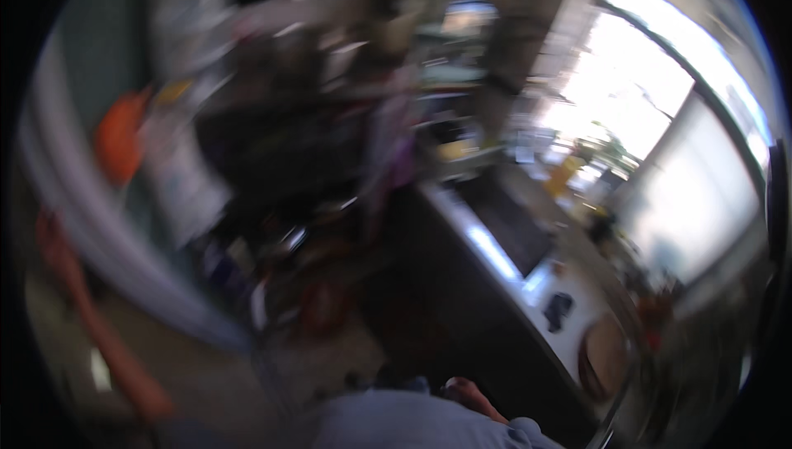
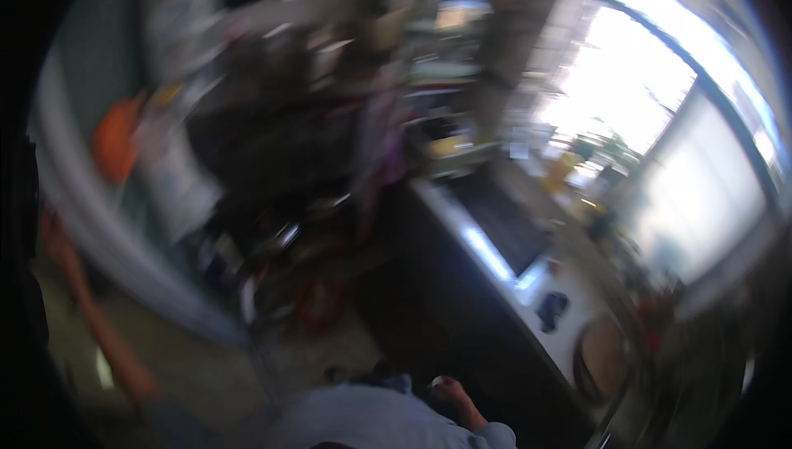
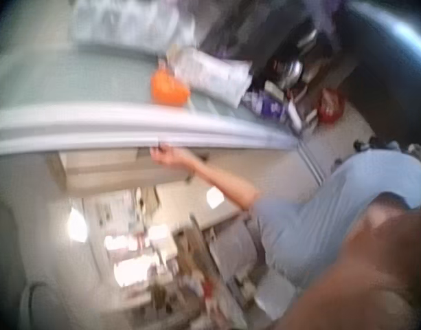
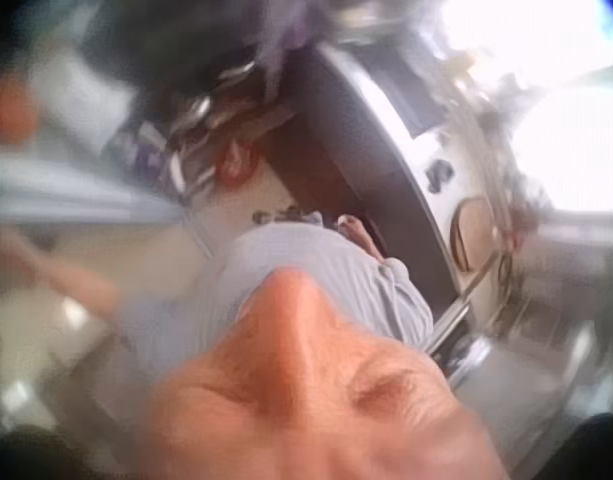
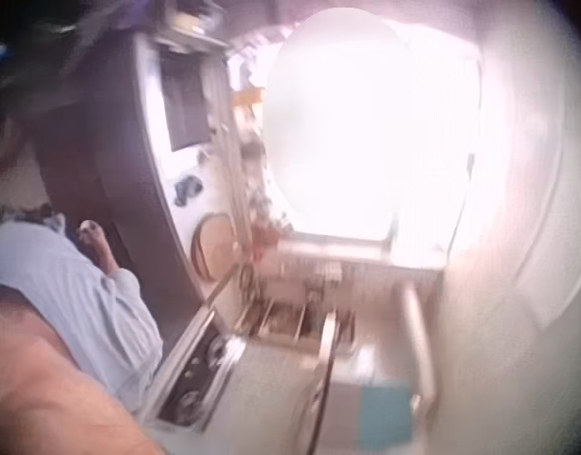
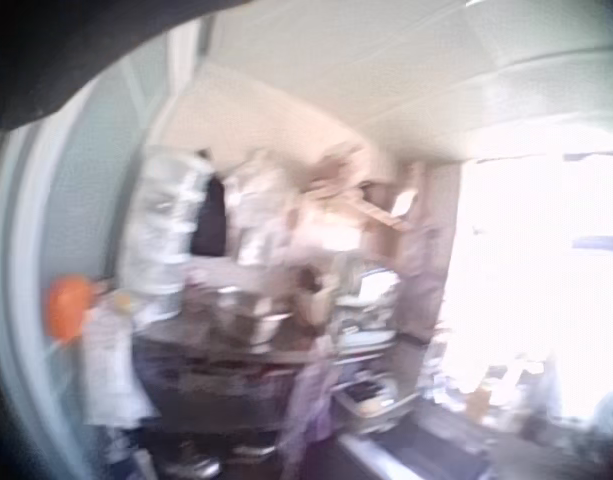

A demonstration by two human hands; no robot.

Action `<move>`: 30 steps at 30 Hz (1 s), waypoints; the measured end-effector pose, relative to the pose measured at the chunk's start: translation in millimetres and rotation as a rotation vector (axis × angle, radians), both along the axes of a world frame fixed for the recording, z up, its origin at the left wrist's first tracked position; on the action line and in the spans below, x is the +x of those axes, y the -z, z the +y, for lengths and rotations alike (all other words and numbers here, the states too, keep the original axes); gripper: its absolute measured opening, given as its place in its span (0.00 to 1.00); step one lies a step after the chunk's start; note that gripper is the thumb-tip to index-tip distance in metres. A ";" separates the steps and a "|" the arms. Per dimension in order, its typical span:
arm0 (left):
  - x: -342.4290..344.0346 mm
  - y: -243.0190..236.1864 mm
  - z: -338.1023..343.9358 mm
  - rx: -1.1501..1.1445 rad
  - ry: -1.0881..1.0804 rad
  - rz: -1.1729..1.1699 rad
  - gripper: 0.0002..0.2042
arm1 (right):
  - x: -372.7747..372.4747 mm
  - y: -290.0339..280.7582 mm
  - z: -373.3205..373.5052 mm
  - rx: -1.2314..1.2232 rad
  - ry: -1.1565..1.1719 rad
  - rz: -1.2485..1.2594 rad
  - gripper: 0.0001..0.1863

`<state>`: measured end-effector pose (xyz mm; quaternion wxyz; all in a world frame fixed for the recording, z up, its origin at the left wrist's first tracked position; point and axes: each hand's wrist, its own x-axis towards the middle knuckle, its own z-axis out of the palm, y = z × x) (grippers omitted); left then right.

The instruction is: The person cleans the kitchen sink and surrounding areas using a cloth and a steel wool pad. They wipe the dish rack, scrub the sink basin, and clean the sliding glass door. The person also moves a metal bowl and disposes of used cloths.

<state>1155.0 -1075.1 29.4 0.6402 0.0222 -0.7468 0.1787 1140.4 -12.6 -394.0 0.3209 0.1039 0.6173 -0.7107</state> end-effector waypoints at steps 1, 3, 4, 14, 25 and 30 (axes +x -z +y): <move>-33.7 -1.6 83.6 0.731 0.227 0.139 0.21 | 14.2 -37.4 -11.6 0.304 0.074 0.117 0.08; -47.0 -37.6 172.4 0.859 0.272 0.155 0.24 | 16.1 -83.4 -46.9 0.294 0.091 0.010 0.07; -28.4 -56.6 166.3 0.834 0.192 0.177 0.24 | -2.9 -79.4 -65.6 0.336 0.078 -0.042 0.08; 3.7 -73.8 211.4 0.854 0.021 0.123 0.22 | -23.4 -31.7 -74.6 0.259 -0.124 -0.116 0.13; -23.1 -107.4 273.9 -0.082 -0.365 -0.148 0.14 | -154.0 13.8 -121.9 0.250 -0.316 -0.138 0.19; -75.8 -114.3 268.3 -0.095 -0.487 -0.741 0.07 | -228.0 -14.4 -174.3 0.161 -0.403 0.016 0.16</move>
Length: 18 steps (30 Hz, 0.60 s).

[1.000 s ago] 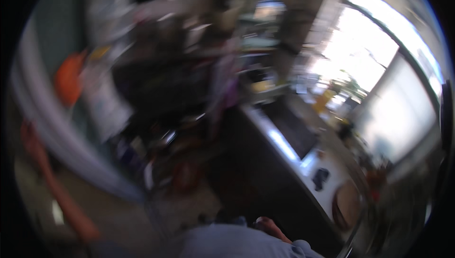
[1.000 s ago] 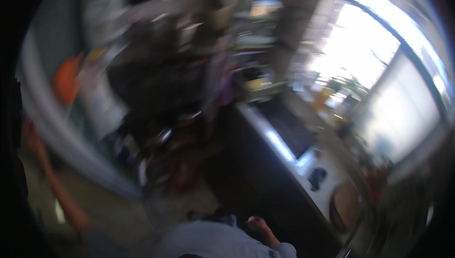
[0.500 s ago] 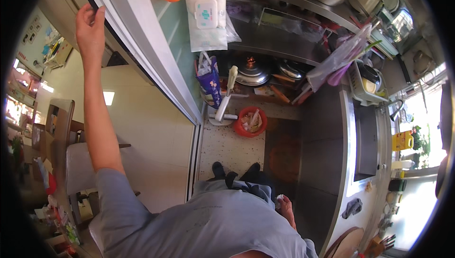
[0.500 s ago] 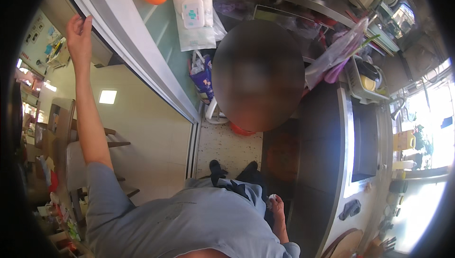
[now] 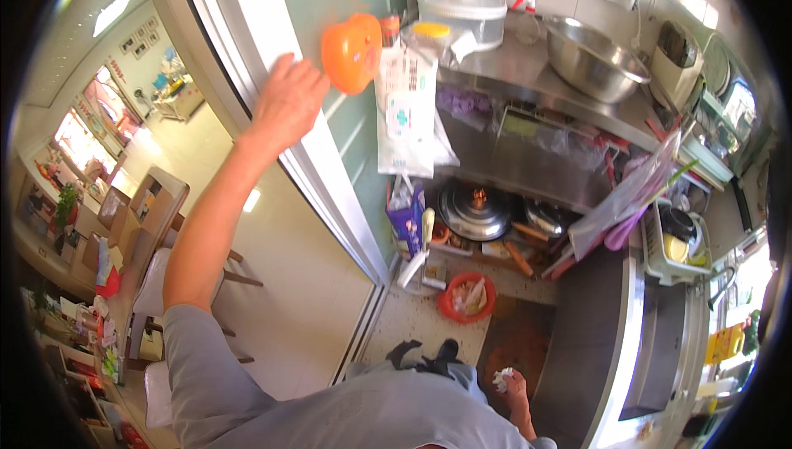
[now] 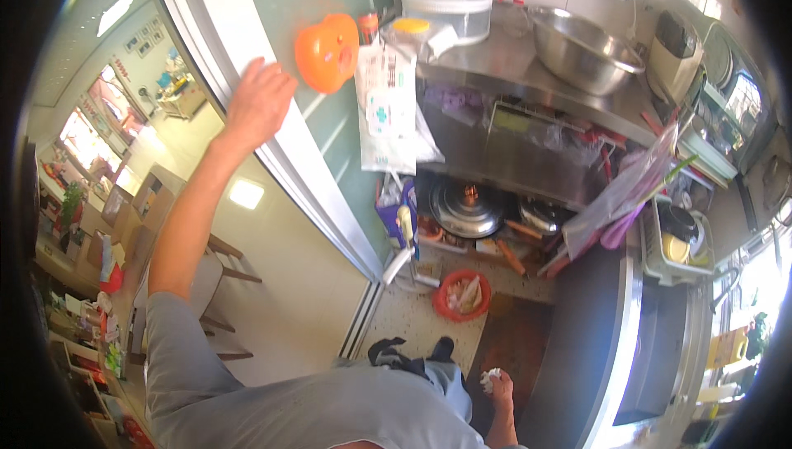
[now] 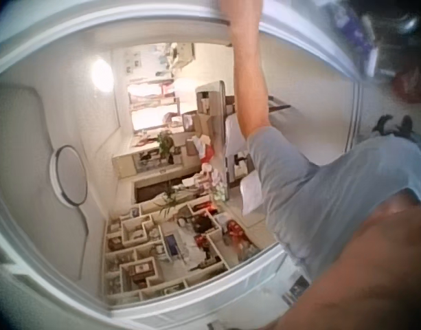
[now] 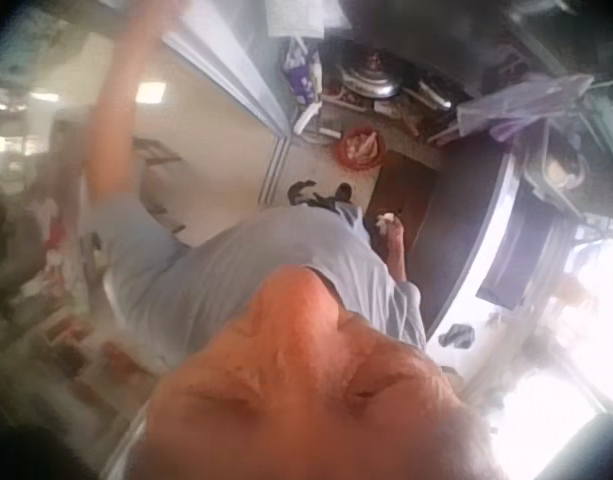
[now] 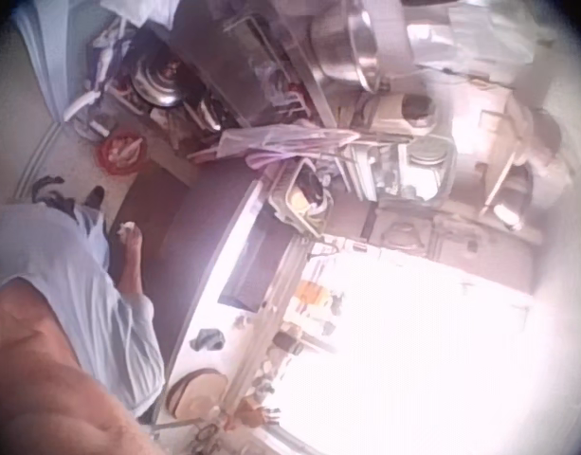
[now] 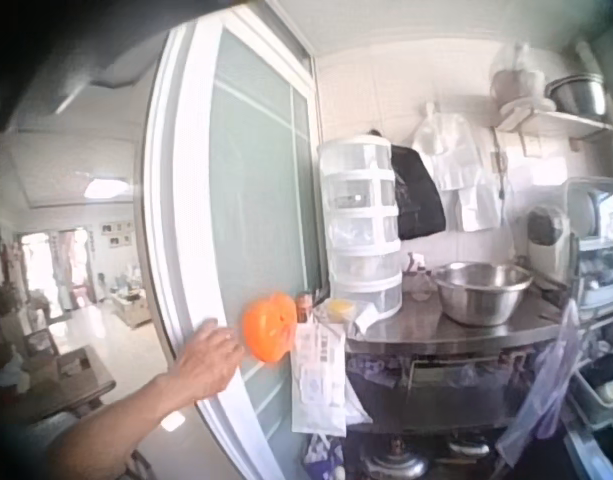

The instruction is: The person cleans the kitchen sink and surrounding areas using a cloth and a steel wool pad. They wipe the dish rack, scrub the sink basin, and clean the sliding glass door. The person also moves a metal bowl and disposes of used cloths.

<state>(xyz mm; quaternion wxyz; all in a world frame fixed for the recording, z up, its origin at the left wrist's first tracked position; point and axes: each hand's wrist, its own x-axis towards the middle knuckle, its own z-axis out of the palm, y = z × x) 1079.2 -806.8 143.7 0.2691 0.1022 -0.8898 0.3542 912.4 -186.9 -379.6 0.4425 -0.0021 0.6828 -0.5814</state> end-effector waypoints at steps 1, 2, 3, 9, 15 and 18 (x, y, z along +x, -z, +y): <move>-6.2 -2.3 -5.0 -0.048 -0.069 -0.065 0.06 | -6.8 2.8 -6.0 0.022 0.006 0.032 0.16; -8.5 -1.0 -8.9 -0.084 -0.141 -0.137 0.06 | -13.4 12.8 -9.5 0.069 0.036 0.013 0.17; -10.3 -0.5 -11.6 -0.119 -0.214 -0.208 0.05 | -18.8 20.9 -8.7 0.006 0.010 0.012 0.18; -16.6 -0.6 -4.8 -0.147 -0.345 -0.333 0.09 | -43.6 101.8 8.5 0.059 -0.147 -0.057 0.19; 1.1 0.9 -7.6 -0.128 -0.385 -0.412 0.10 | -61.1 95.7 11.7 -0.039 -0.063 -0.231 0.15; 0.7 -0.8 -20.0 -0.128 -0.300 -0.379 0.10 | -68.3 97.1 3.5 0.152 0.031 0.058 0.12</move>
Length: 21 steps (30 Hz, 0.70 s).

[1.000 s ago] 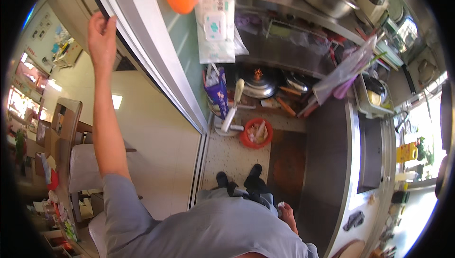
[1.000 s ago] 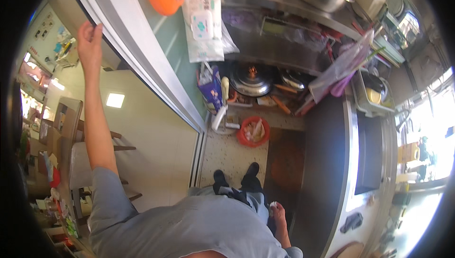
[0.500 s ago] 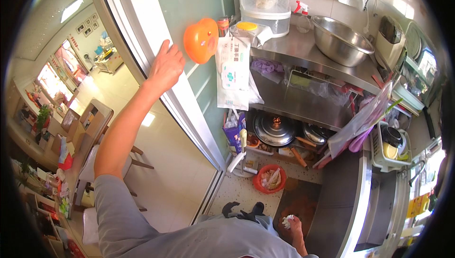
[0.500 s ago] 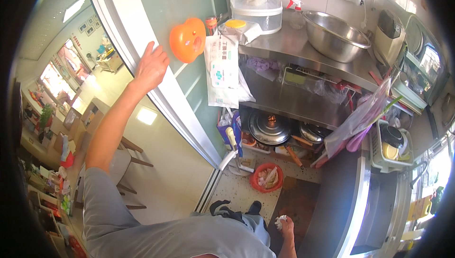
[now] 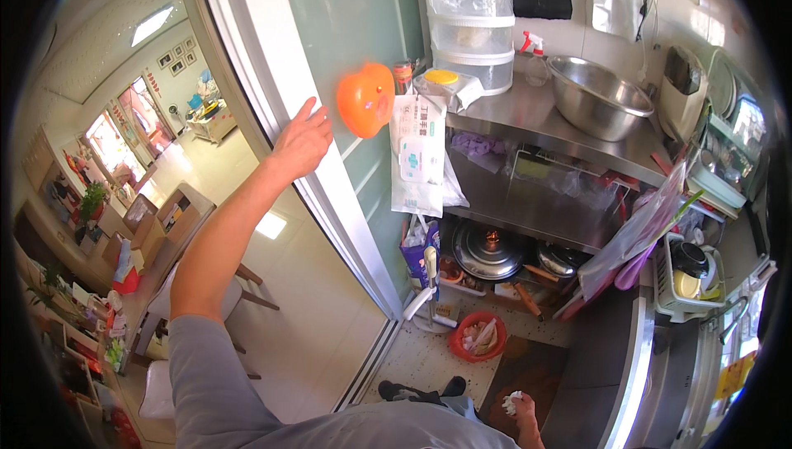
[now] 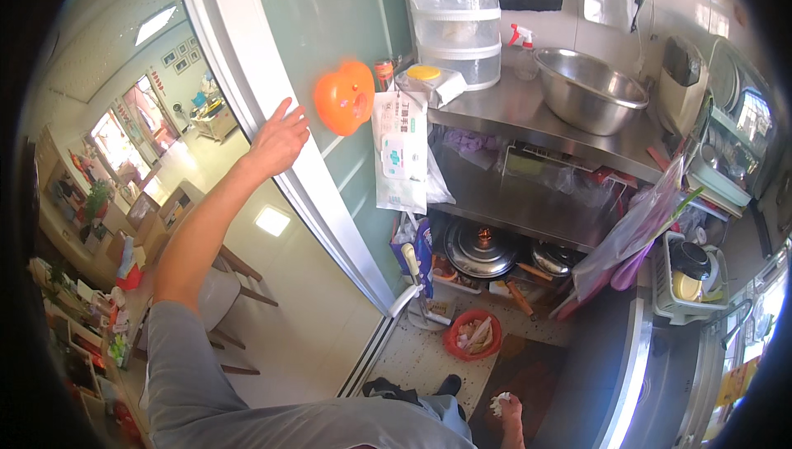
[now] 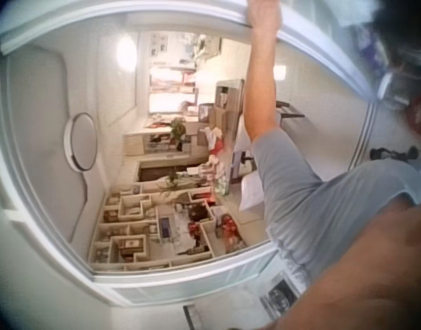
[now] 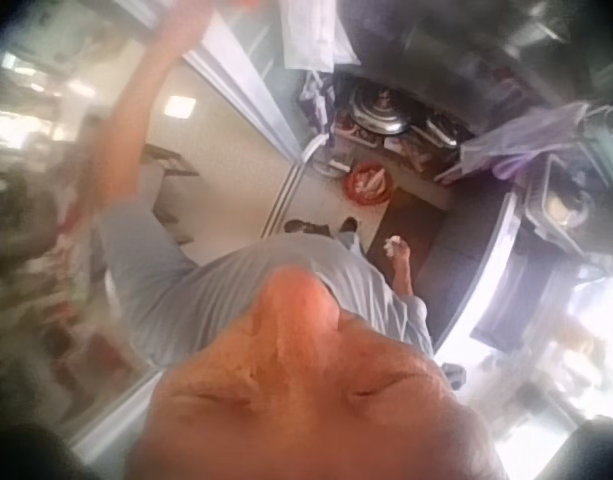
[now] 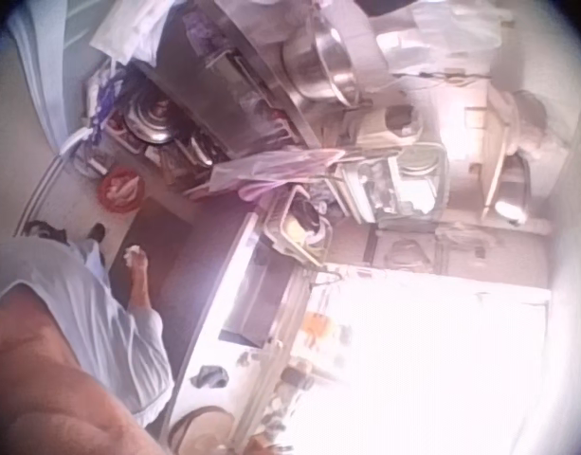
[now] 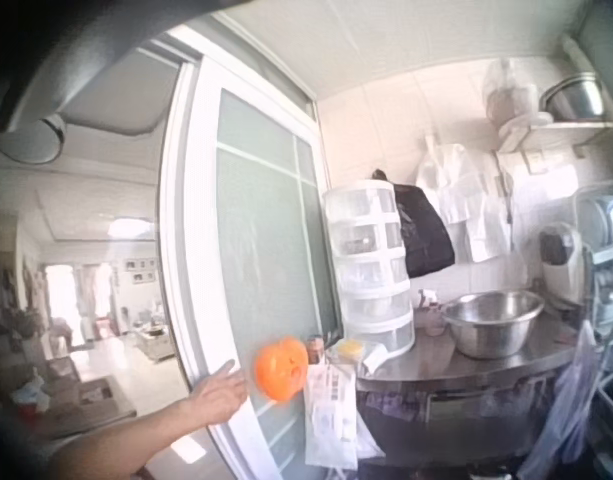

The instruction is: The person cleans the kitchen sink and surrounding areas using a cloth and a steel wool pad. They wipe the dish rack, scrub the sink basin, and clean the sliding glass door. The person also moves a metal bowl and disposes of used cloths.

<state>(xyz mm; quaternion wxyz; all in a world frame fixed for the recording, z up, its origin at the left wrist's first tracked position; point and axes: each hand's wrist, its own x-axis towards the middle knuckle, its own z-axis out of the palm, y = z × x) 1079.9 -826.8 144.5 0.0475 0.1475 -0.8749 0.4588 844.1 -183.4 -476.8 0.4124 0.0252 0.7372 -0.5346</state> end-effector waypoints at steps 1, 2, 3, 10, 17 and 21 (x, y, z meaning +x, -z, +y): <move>5.5 0.7 -3.0 0.008 0.023 0.000 0.10 | 2.2 -10.1 -8.3 -0.019 0.007 -0.035 0.13; 4.2 -3.6 -0.6 -0.009 -0.005 -0.022 0.09 | 7.7 -19.8 -12.0 -0.033 0.014 -0.070 0.15; 2.8 -5.1 3.9 -0.016 -0.045 -0.053 0.08 | 18.5 -38.5 -15.0 -0.038 0.010 -0.115 0.16; 6.0 -4.6 8.3 -0.071 -0.065 -0.092 0.07 | 81.9 -48.5 13.9 -0.142 -0.231 0.315 0.09; 16.8 -16.2 20.9 0.133 -0.011 0.044 0.08 | 95.9 -5.4 31.5 0.105 -0.209 0.061 0.11; 51.2 -32.9 20.7 0.048 0.478 0.910 0.14 | 92.8 -15.8 34.0 0.161 -0.217 0.079 0.11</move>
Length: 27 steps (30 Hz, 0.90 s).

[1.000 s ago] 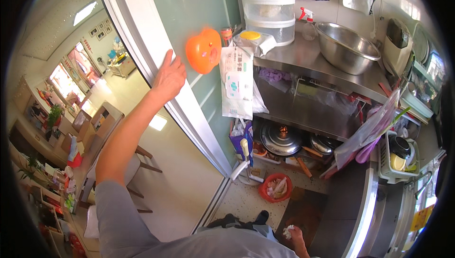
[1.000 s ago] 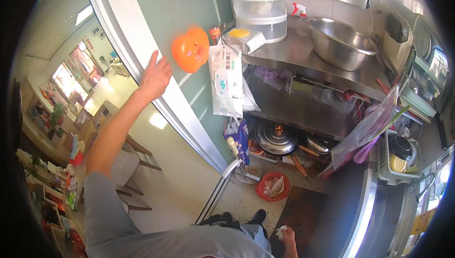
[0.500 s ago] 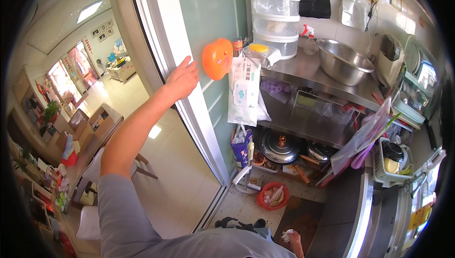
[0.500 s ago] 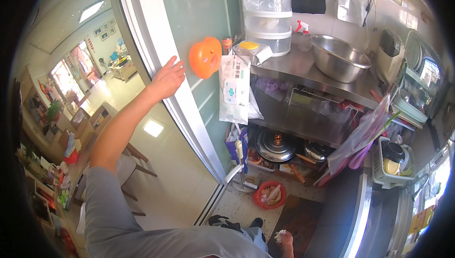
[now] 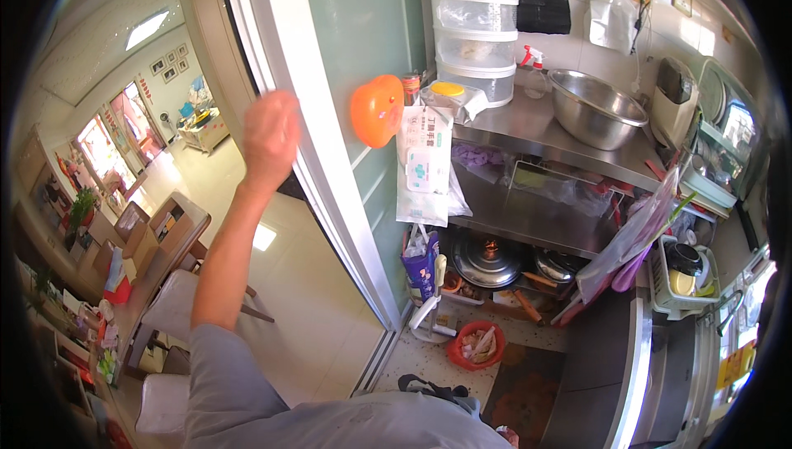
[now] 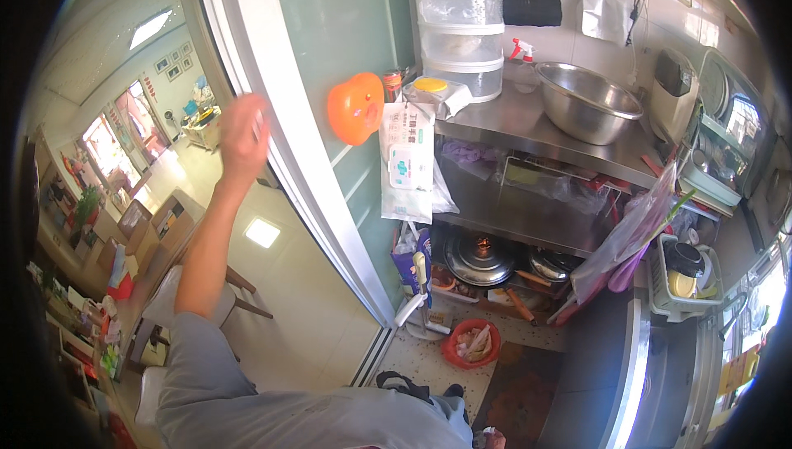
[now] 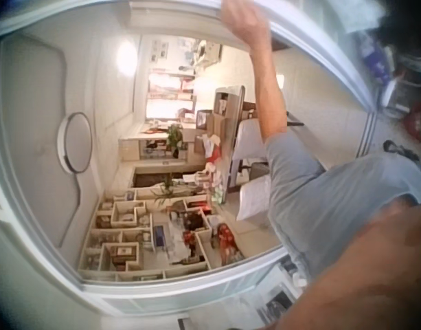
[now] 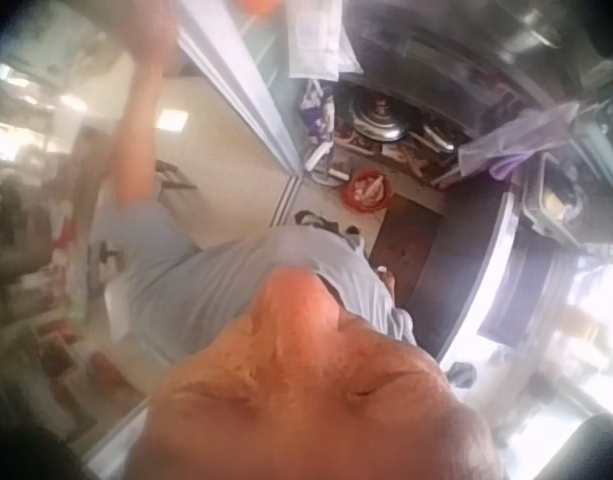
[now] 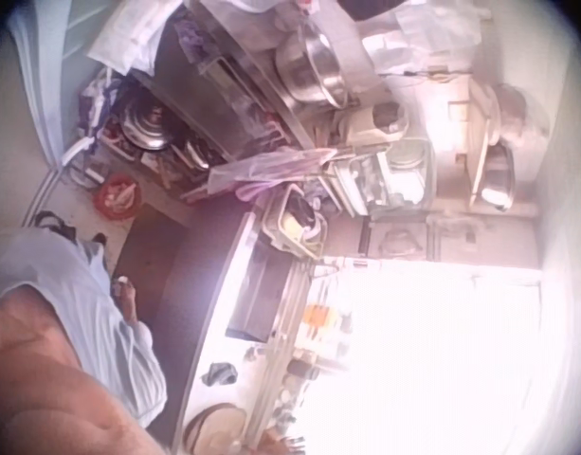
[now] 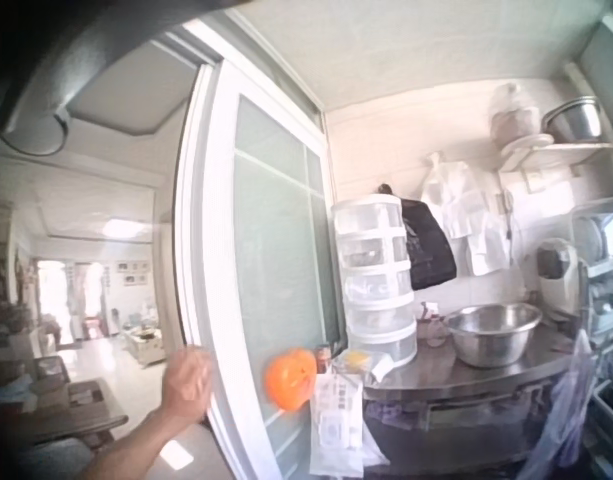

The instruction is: The person cleans the kitchen sink and surrounding areas using a cloth and a steel wool pad. They wipe the dish rack, scrub the sink basin, and clean the sliding glass door. The person also moves a metal bowl and disposes of used cloths.

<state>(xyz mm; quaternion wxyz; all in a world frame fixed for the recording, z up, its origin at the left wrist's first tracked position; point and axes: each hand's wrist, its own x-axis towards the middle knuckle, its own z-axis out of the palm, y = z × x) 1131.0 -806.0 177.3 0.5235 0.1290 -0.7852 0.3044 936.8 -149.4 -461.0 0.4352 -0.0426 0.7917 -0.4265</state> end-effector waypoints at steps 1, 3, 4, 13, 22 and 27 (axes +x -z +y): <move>3.0 4.2 -5.3 0.170 0.015 0.158 0.18 | -4.4 2.0 2.8 0.019 -0.015 0.028 0.11; 9.8 14.2 -19.5 0.506 0.033 0.470 0.25 | -11.9 -2.0 -0.7 0.036 -0.088 0.147 0.11; 15.7 20.4 -24.9 0.877 0.226 0.523 0.34 | -16.9 -8.6 -6.7 0.023 -0.157 0.256 0.11; 19.7 49.5 -42.0 1.117 0.306 0.418 0.34 | -30.8 -81.9 -96.6 -0.293 0.230 -0.104 0.08; 40.0 45.7 -19.6 1.194 0.365 0.447 0.30 | -9.8 -41.2 -104.2 -0.028 -0.215 -0.073 0.13; 73.2 39.9 16.0 1.189 0.319 0.469 0.29 | -15.6 -69.8 -154.4 0.052 -0.034 -0.252 0.14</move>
